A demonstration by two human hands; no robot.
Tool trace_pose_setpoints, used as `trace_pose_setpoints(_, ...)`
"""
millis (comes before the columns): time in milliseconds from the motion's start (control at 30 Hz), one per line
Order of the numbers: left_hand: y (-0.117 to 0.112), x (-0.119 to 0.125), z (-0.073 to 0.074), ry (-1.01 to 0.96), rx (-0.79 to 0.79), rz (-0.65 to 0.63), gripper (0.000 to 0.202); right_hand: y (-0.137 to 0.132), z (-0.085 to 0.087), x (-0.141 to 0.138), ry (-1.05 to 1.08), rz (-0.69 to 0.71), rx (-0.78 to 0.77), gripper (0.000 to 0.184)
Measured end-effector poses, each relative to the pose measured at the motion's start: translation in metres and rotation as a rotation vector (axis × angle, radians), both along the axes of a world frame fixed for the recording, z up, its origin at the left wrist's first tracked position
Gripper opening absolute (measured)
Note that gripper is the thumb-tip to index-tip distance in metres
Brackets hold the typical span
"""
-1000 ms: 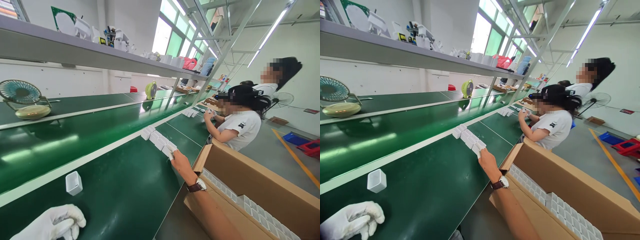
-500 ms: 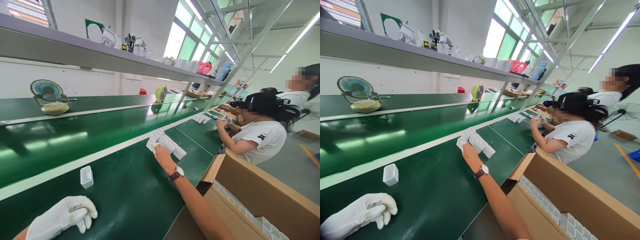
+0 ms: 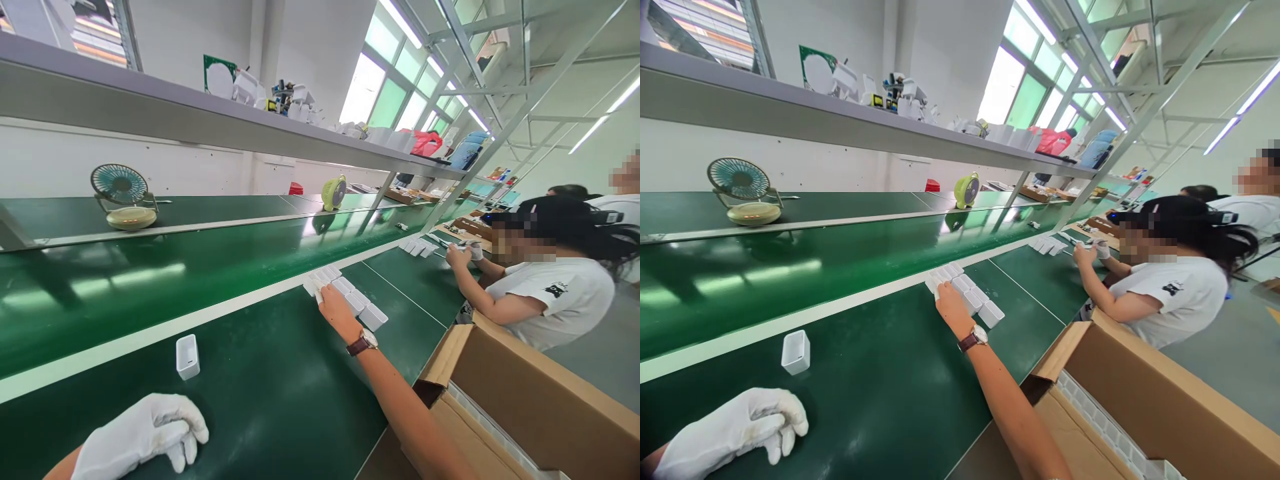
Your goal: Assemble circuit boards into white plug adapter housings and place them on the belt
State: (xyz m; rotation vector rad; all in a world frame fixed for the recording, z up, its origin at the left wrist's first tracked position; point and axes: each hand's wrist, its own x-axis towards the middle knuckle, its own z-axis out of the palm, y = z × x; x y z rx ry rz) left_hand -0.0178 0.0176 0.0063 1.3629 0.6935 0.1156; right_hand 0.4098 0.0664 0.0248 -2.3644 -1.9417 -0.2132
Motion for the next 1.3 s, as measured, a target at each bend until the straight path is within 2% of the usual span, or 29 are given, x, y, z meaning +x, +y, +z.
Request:
trace_pose_setpoints(67,0.000,0.000,-0.001,-0.002,0.000,0.004,0.049,-0.011,0.004,0.006,-0.002,-0.026,0.034,0.009)
trace_pose_setpoints(167,0.002,-0.001,-0.006,-0.021,-0.023,0.002,0.048,-0.036,0.012,0.021,-0.021,-0.103,0.077,0.014)
trace_pose_setpoints(300,0.008,-0.005,-0.020,-0.037,-0.060,-0.025,0.045,-0.069,0.015,0.041,-0.055,-0.198,0.090,0.015)
trace_pose_setpoints(400,0.012,-0.008,-0.031,-0.033,-0.060,-0.044,0.043,-0.081,0.011,0.048,-0.067,-0.193,0.070,0.015)
trace_pose_setpoints(500,0.010,-0.007,-0.030,-0.019,-0.047,-0.024,0.043,-0.086,0.008,0.045,-0.074,-0.135,0.064,0.019)
trace_pose_setpoints(633,0.003,0.001,-0.008,-0.002,-0.073,0.035,0.050,-0.077,0.001,0.023,-0.079,0.017,0.081,0.021)
trace_pose_setpoints(700,0.000,0.005,0.004,0.010,-0.071,0.051,0.057,-0.065,-0.005,0.009,-0.082,0.101,0.087,0.019)
trace_pose_setpoints(767,-0.001,0.007,0.009,0.018,-0.054,0.061,0.059,-0.049,-0.011,-0.003,-0.089,0.165,0.092,0.014)
trace_pose_setpoints(867,0.000,0.007,0.006,0.003,-0.057,0.070,0.056,-0.025,-0.019,-0.011,-0.108,0.212,0.097,0.006)
trace_pose_setpoints(1000,0.001,0.005,-0.002,-0.050,-0.097,0.080,0.051,-0.006,-0.024,-0.011,-0.134,0.228,0.101,0.017)
trace_pose_setpoints(1300,0.002,0.004,-0.007,-0.161,-0.124,0.066,0.045,-0.003,-0.018,-0.015,-0.126,0.211,0.107,0.011)
